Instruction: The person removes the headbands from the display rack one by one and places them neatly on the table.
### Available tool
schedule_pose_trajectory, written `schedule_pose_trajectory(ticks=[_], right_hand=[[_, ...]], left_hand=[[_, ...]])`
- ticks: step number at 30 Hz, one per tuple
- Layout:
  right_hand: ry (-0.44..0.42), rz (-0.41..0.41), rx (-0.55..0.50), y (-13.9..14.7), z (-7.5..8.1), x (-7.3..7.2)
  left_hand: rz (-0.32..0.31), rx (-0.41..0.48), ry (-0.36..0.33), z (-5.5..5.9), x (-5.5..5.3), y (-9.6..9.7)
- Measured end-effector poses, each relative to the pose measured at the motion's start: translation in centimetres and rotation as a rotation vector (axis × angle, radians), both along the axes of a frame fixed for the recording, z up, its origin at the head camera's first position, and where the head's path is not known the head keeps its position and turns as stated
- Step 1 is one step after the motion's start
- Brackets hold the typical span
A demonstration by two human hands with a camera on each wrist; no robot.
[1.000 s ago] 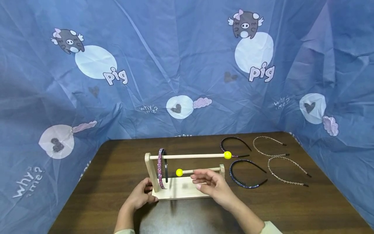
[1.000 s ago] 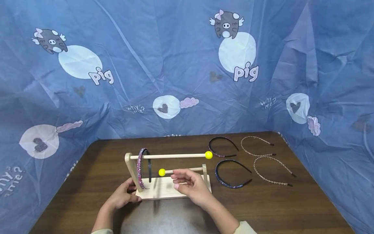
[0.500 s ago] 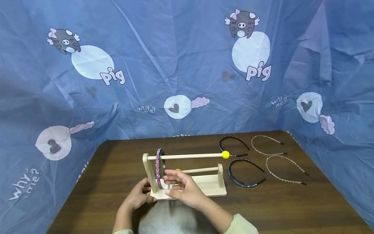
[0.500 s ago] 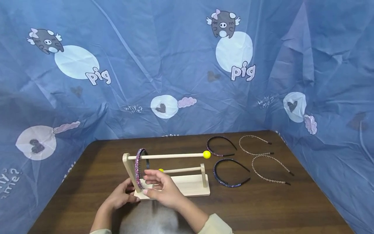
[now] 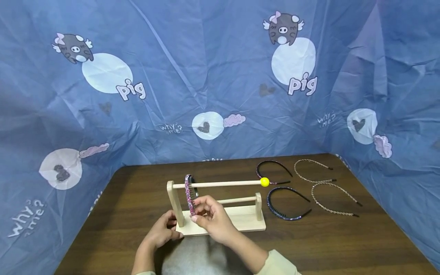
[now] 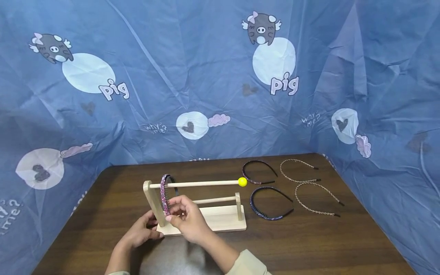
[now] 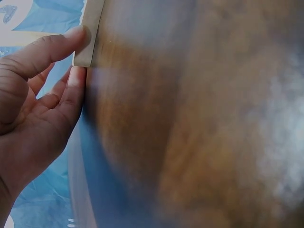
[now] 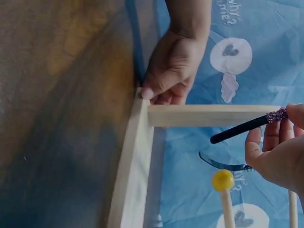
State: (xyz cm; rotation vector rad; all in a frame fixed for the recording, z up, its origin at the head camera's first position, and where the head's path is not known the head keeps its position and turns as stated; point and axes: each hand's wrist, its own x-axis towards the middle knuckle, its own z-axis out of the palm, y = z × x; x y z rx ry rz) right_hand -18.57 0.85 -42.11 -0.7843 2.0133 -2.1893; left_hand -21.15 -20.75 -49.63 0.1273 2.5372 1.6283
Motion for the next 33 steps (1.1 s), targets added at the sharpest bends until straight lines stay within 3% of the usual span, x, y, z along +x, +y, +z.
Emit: schedule_pose_trajectory(ticks=[13,23,28,33], right_hand=[[0.135,-0.136,-0.083,4.2,2.4,0.0],[0.197,-0.215,-0.142,8.1,2.9,0.5],[0.219,-0.253,-0.178,10.2,3.5,0.8],[0.273,-0.270,-0.234,12.6,4.0,1.1]], left_hand=[[-0.011,-0.016,0.011,-0.3,-0.2,-0.2],[-0.015,-0.017,-0.011,-0.6,0.1,-0.4],[-0.001,-0.014,-0.018,-0.4,0.1,-0.4],[-0.025,0.001,-0.020,-0.1,-0.2,-0.4]])
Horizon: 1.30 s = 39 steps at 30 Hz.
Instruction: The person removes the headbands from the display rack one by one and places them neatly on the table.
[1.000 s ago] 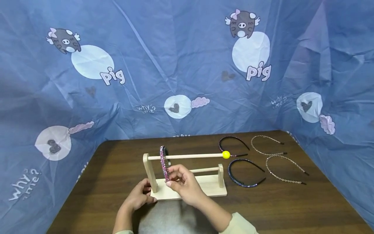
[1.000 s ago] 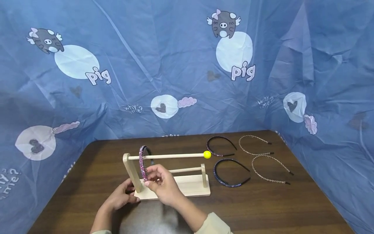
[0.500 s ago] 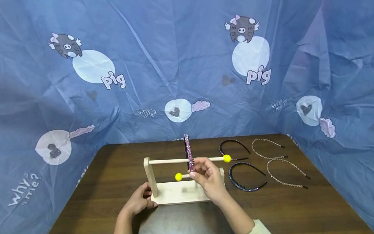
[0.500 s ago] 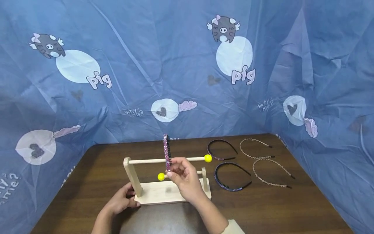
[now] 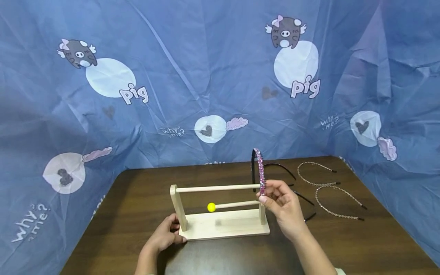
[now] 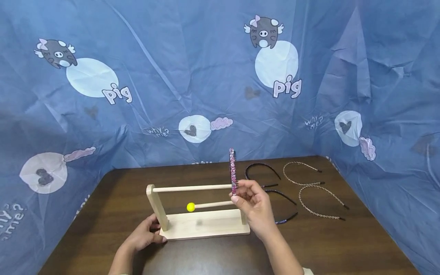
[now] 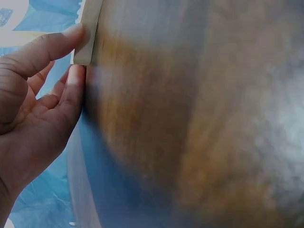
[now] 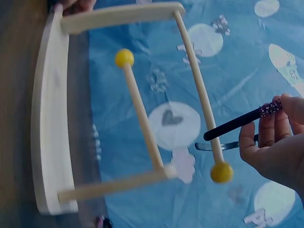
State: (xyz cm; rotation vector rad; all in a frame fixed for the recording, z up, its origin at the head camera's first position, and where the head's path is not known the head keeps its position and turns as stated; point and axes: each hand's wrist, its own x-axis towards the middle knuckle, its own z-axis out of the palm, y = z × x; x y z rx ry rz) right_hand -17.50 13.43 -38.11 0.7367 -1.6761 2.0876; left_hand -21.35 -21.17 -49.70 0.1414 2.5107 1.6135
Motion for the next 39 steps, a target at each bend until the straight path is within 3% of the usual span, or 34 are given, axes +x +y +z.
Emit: schedule_pose_trajectory(ticks=[7,11,15,25,33,39], right_hand=[[0.032,0.013,-0.061,3.4,-0.1,0.8],[0.066,0.078,-0.131,5.6,-0.2,1.1],[0.044,0.090,-0.139,7.9,-0.2,1.3],[-0.063,-0.162,0.318,13.7,-2.3,3.2],[-0.186,-0.169,0.535,16.0,-4.1,4.3],[-0.193,-0.130,0.576,17.1,-5.3,4.7]], left_hand=[[0.013,0.001,0.002,0.1,-0.1,0.1],[0.018,0.011,0.001,0.2,-0.2,0.2],[0.030,0.011,0.007,0.2,-0.3,0.5],[0.033,0.010,-0.006,0.2,-0.1,0.4],[0.031,-0.014,0.000,0.1,-0.2,0.4],[0.048,-0.013,-0.010,0.0,-0.1,0.3]])
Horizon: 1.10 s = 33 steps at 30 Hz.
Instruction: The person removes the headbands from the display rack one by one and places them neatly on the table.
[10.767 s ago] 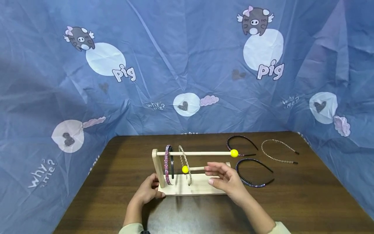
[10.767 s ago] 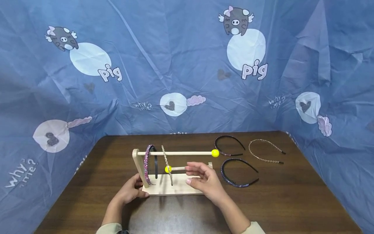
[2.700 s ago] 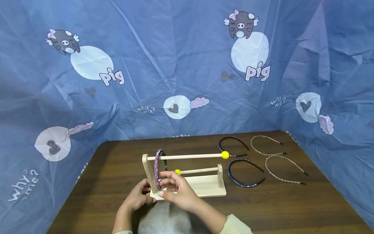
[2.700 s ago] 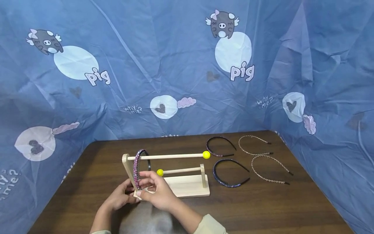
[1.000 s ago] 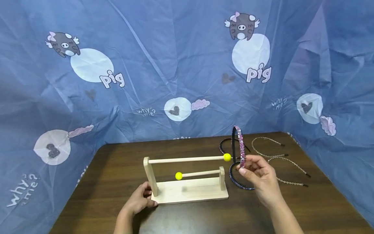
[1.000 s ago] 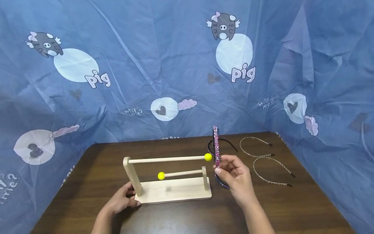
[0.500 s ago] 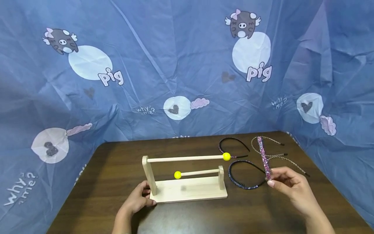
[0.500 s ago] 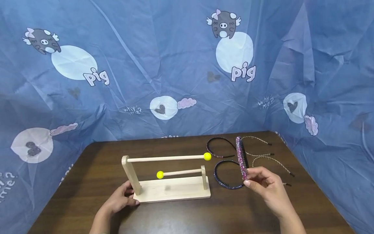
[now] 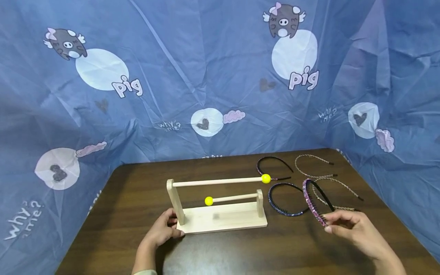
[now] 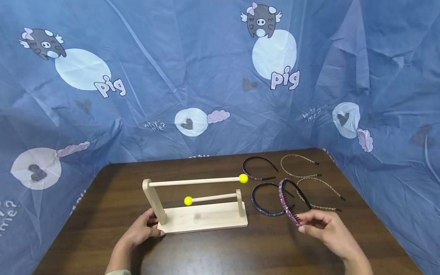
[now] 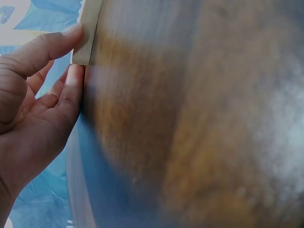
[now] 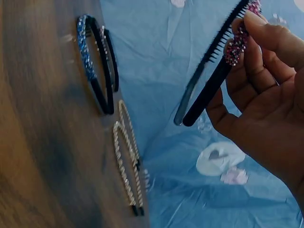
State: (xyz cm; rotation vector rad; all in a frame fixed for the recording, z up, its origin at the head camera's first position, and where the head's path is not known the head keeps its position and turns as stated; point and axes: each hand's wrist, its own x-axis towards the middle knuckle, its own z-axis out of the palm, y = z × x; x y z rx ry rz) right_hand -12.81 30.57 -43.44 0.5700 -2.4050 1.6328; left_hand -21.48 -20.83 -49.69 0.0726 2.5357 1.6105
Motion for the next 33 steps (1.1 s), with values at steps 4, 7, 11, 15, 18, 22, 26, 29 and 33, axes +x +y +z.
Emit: schedule_pose_trajectory(ticks=[4,7,11,15,18,22,26,29,33], right_hand=[[-0.046,0.053,0.017,1.1,-0.7,0.2],[-0.098,0.089,0.039,1.8,-1.3,0.5],[-0.182,0.135,0.065,2.6,-2.0,0.7],[-0.235,0.198,0.064,3.3,-2.5,0.7],[-0.266,0.275,0.045,3.7,-3.1,0.5],[-0.265,0.405,0.054,4.1,-3.8,-0.3],[-0.241,0.487,0.092,4.2,-4.4,-1.3],[-0.306,0.510,0.072,4.2,-4.7,-2.1],[-0.388,0.478,0.060,4.1,-5.2,-3.1]], left_hand=[[0.013,-0.006,-0.009,-0.1,-0.1,0.2],[0.014,-0.007,-0.008,-0.2,-0.1,0.2],[0.019,0.000,-0.009,-0.3,-0.2,0.2],[0.022,0.012,-0.015,-0.1,-0.2,0.2],[0.021,0.004,-0.017,0.1,-0.1,0.2],[0.017,-0.011,-0.011,0.2,-0.3,0.3],[0.016,-0.015,-0.005,0.2,-0.4,0.2],[0.014,-0.016,-0.012,0.2,-0.4,0.1],[0.006,-0.012,-0.016,0.2,-0.1,0.0]])
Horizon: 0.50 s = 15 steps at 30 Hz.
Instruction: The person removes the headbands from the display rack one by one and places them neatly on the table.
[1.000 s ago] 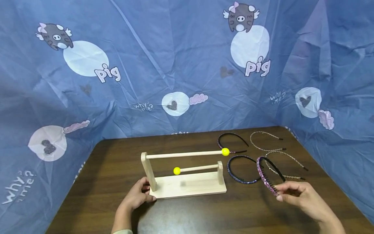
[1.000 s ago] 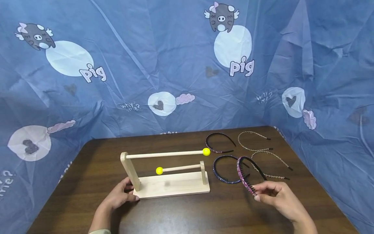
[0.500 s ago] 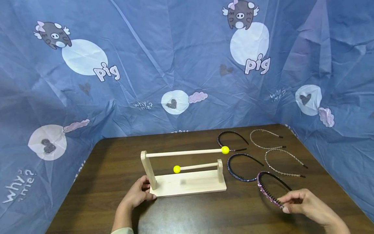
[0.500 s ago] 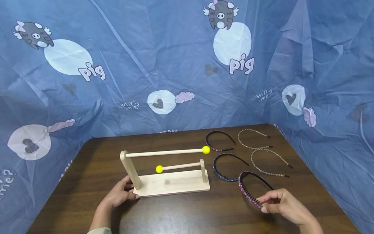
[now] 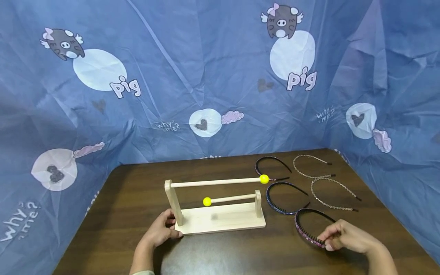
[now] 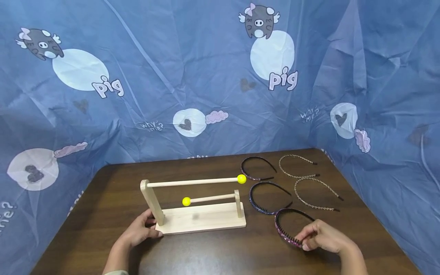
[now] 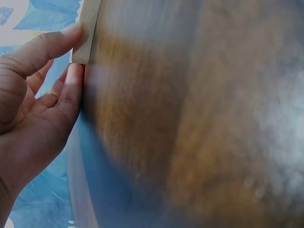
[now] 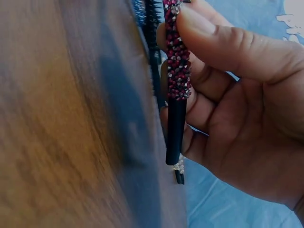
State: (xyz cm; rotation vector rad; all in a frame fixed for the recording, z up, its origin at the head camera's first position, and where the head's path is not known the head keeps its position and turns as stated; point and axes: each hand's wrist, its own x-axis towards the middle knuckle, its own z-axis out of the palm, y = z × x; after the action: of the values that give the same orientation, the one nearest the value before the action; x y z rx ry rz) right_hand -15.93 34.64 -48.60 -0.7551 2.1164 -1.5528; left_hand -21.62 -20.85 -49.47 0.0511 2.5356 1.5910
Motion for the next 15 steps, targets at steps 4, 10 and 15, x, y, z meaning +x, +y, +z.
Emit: schedule_pose_trajectory(ticks=[4,10,15], right_hand=[[0.001,-0.039,0.056,-0.5,-0.5,-0.8],[-0.030,-0.061,0.069,-0.9,-0.7,-1.6],[0.007,-0.200,0.092,-1.0,0.1,-0.9]], left_hand=[[0.007,0.002,0.005,0.0,0.3,-0.2],[0.014,0.010,0.011,0.1,0.3,0.0],[0.030,-0.008,0.010,0.5,1.1,0.3]])
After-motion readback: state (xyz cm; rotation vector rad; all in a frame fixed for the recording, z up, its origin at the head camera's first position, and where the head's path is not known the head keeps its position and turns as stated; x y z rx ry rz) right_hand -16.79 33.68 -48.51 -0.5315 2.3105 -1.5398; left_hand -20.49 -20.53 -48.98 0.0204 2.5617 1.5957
